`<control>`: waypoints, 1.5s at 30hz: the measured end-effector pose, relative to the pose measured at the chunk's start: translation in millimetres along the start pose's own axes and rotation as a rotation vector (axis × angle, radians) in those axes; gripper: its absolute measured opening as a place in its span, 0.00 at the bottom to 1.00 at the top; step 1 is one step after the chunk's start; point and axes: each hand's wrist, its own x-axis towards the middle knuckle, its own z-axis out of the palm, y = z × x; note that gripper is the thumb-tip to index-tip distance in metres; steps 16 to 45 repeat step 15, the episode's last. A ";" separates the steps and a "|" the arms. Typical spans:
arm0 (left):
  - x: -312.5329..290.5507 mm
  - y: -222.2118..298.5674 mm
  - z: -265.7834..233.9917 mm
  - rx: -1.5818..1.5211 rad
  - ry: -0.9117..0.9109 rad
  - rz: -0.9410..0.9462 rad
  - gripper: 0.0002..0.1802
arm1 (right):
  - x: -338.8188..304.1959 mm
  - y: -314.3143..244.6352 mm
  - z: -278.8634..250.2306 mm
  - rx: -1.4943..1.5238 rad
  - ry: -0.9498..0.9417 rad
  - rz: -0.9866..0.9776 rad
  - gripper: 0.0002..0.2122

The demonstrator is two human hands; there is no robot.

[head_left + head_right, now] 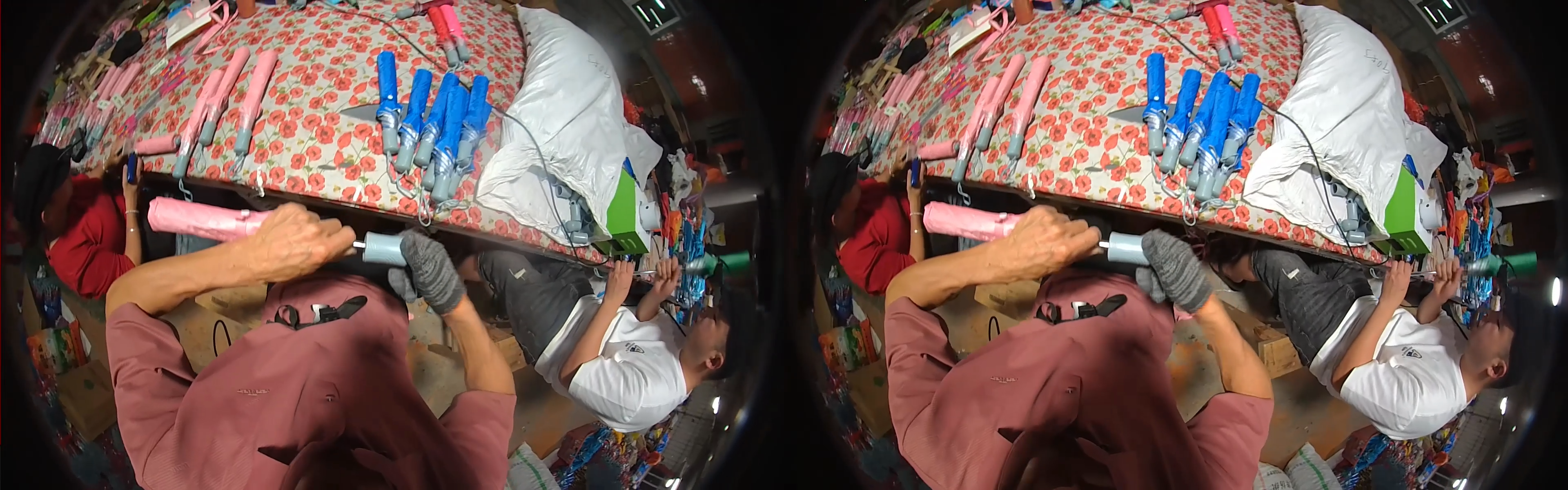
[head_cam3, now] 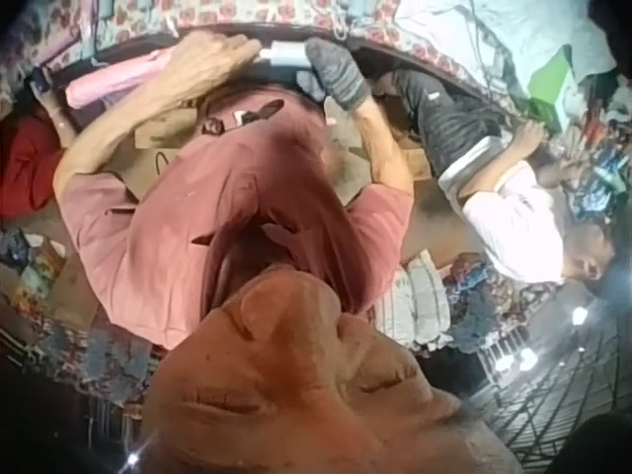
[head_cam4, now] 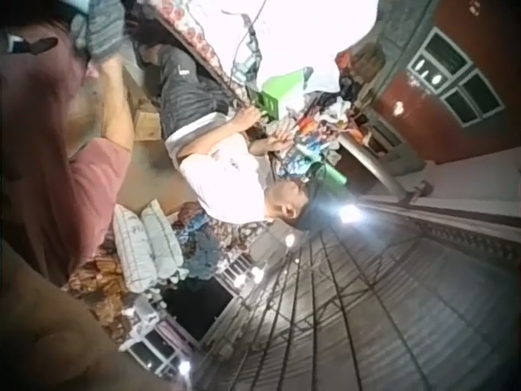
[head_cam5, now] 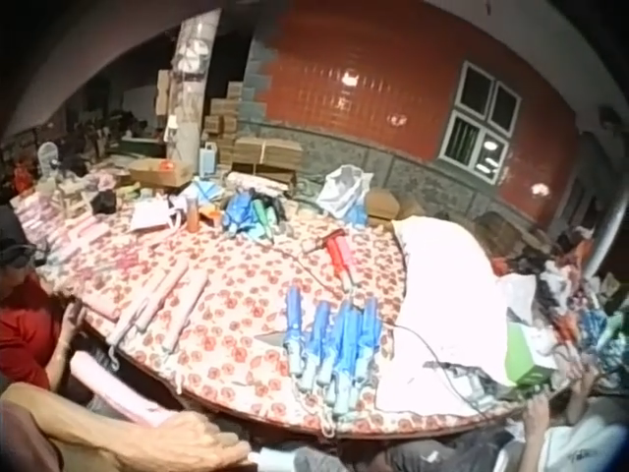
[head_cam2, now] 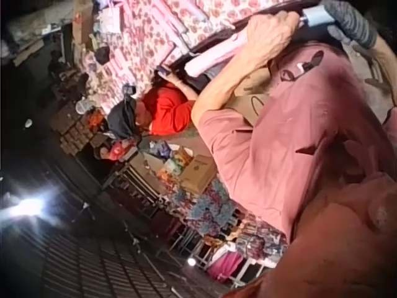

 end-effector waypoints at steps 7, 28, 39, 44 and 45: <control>-13.7 -17.0 -4.4 -0.244 -0.163 -0.108 0.07 | 30.3 -88.5 -29.9 -0.156 0.035 -0.182 0.25; -21.0 -21.6 1.1 -0.462 -0.185 -0.126 0.11 | 16.2 -91.9 -20.4 -0.476 0.015 -0.225 0.24; -21.0 -21.6 1.1 -0.462 -0.185 -0.126 0.11 | 16.2 -91.9 -20.4 -0.476 0.015 -0.225 0.24; -21.0 -21.6 1.1 -0.462 -0.185 -0.126 0.11 | 16.2 -91.9 -20.4 -0.476 0.015 -0.225 0.24; -21.0 -21.6 1.1 -0.462 -0.185 -0.126 0.11 | 16.2 -91.9 -20.4 -0.476 0.015 -0.225 0.24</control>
